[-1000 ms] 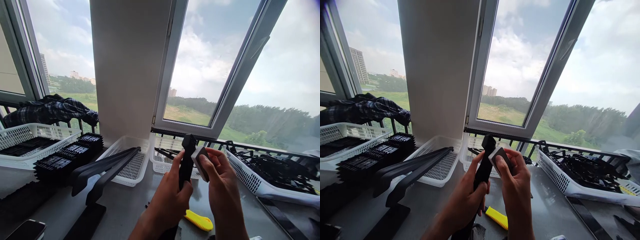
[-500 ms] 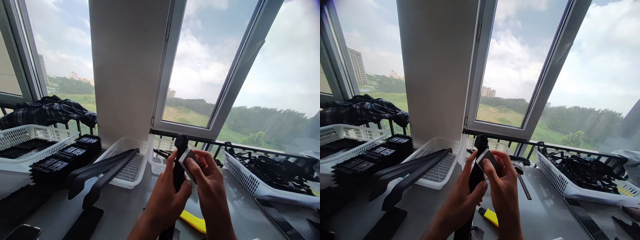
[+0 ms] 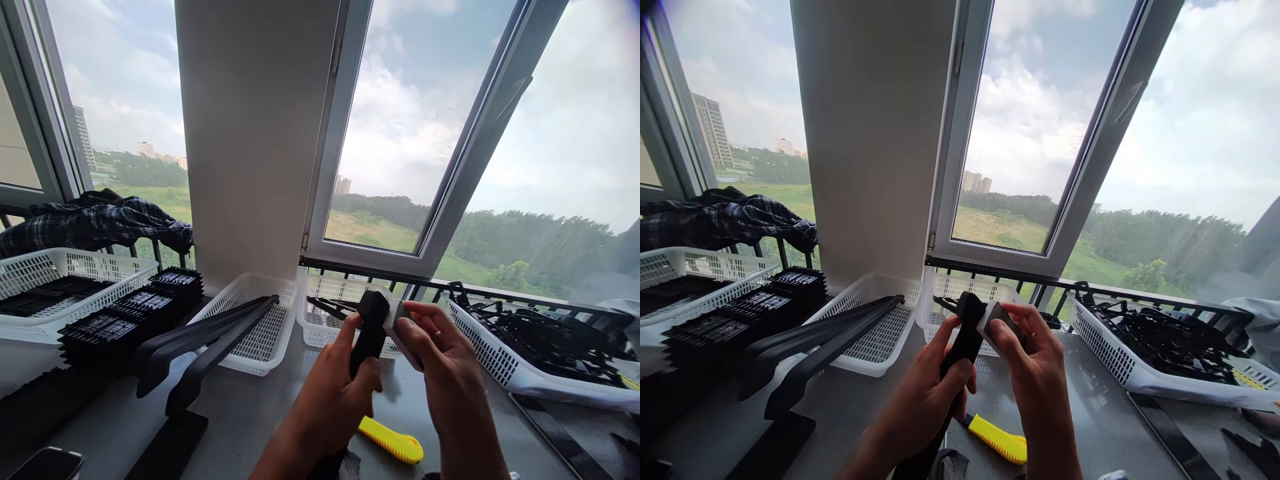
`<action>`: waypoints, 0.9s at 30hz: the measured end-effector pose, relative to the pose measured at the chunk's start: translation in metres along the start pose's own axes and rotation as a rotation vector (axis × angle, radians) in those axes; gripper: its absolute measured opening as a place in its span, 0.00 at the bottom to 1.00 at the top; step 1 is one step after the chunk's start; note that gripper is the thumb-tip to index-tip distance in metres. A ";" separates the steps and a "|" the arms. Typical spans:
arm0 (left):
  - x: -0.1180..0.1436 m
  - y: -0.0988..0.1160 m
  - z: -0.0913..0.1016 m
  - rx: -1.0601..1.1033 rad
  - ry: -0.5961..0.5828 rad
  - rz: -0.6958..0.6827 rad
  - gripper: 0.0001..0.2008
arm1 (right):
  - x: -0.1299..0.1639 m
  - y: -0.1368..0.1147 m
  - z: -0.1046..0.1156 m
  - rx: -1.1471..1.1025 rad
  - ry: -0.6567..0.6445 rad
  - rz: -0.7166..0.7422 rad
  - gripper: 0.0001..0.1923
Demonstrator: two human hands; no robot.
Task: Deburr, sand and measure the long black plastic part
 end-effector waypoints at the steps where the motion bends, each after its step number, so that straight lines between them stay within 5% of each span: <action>1: 0.000 -0.001 0.000 0.033 0.009 0.020 0.16 | 0.003 -0.002 -0.003 0.026 -0.042 0.001 0.20; 8: 0.001 -0.008 0.003 0.144 0.112 0.099 0.22 | 0.017 -0.009 -0.019 0.245 -0.232 0.032 0.15; 15: 0.001 -0.005 -0.006 0.173 0.001 0.085 0.16 | 0.013 -0.014 -0.011 0.097 -0.038 0.114 0.21; 27: -0.003 -0.003 -0.001 0.146 0.084 0.050 0.10 | 0.014 -0.009 -0.018 0.177 -0.084 0.128 0.19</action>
Point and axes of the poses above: each hand's wrist, its own x-axis away from the middle knuckle, its own z-axis out of the back of the hand, y = z × x, the point moved 6 cm from there along -x, towards the middle knuckle, and after that the axes turned 10 degrees about -x, right-handed, at the moved point
